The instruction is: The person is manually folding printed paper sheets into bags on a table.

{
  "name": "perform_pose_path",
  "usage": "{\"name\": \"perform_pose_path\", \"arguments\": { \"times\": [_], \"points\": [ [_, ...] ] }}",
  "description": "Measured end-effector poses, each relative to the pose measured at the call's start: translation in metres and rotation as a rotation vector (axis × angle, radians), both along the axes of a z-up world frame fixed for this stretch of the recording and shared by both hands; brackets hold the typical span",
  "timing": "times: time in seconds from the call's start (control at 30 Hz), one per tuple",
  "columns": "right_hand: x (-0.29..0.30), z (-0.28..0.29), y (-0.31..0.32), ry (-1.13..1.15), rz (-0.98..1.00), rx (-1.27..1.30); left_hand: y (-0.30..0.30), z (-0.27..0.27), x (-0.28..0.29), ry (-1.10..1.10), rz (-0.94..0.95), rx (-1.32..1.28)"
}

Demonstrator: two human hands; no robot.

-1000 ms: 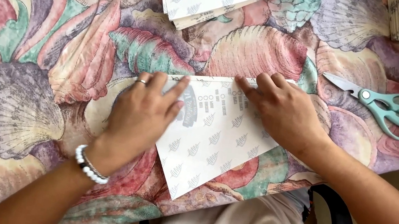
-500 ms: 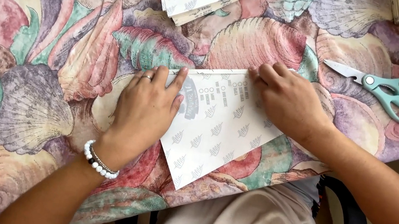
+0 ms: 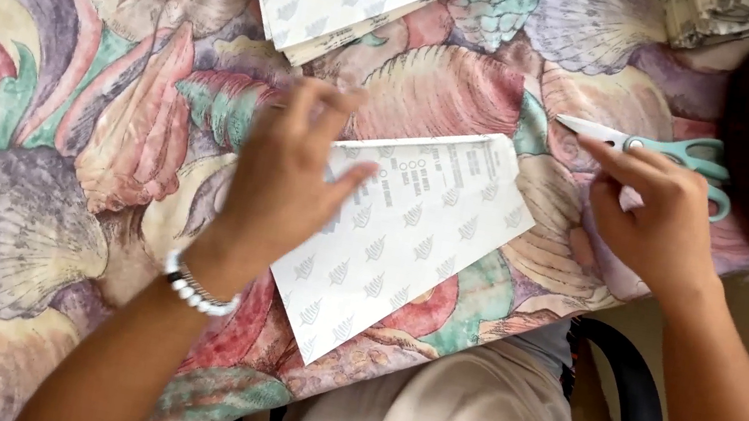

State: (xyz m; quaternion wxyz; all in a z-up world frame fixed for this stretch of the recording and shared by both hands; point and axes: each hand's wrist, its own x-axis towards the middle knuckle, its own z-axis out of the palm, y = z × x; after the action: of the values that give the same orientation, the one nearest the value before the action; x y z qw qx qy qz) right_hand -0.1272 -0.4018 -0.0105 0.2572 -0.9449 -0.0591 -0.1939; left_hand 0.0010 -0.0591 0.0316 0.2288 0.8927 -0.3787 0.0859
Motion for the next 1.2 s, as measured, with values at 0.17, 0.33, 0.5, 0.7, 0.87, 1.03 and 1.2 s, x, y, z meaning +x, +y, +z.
{"name": "perform_pose_path", "arguments": {
  "times": [0.17, 0.33, 0.5, 0.7, 0.87, 1.03, 1.2],
  "points": [
    [-0.048, -0.004, 0.01, 0.041, -0.081, 0.135, -0.038, -0.034, 0.01, 0.134, -0.052, 0.193],
    [-0.071, -0.017, 0.011, 0.075, -0.15, 0.27, -0.052, -0.039, 0.023, 0.176, 0.005, 0.292],
    [-0.067, -0.024, 0.012, 0.115, -0.244, 0.406, -0.062, -0.024, 0.028, 0.467, 0.041, 0.327],
    [-0.046, -0.001, 0.032, 0.084, -0.155, 0.433, -0.045, 0.012, 0.018, 0.641, 0.003, 0.226],
    [-0.017, 0.016, 0.045, -0.098, 0.033, 0.493, -0.012, 0.036, 0.009, 0.481, -0.123, -0.299],
    [0.011, 0.025, 0.066, -0.09, 0.277, 0.601, -0.004, 0.043, -0.007, 0.508, -0.126, -0.794],
    [0.023, 0.014, 0.085, -0.101, 0.222, 0.673, -0.002, 0.031, -0.013, 0.405, -0.086, -0.849]
  ]
}}
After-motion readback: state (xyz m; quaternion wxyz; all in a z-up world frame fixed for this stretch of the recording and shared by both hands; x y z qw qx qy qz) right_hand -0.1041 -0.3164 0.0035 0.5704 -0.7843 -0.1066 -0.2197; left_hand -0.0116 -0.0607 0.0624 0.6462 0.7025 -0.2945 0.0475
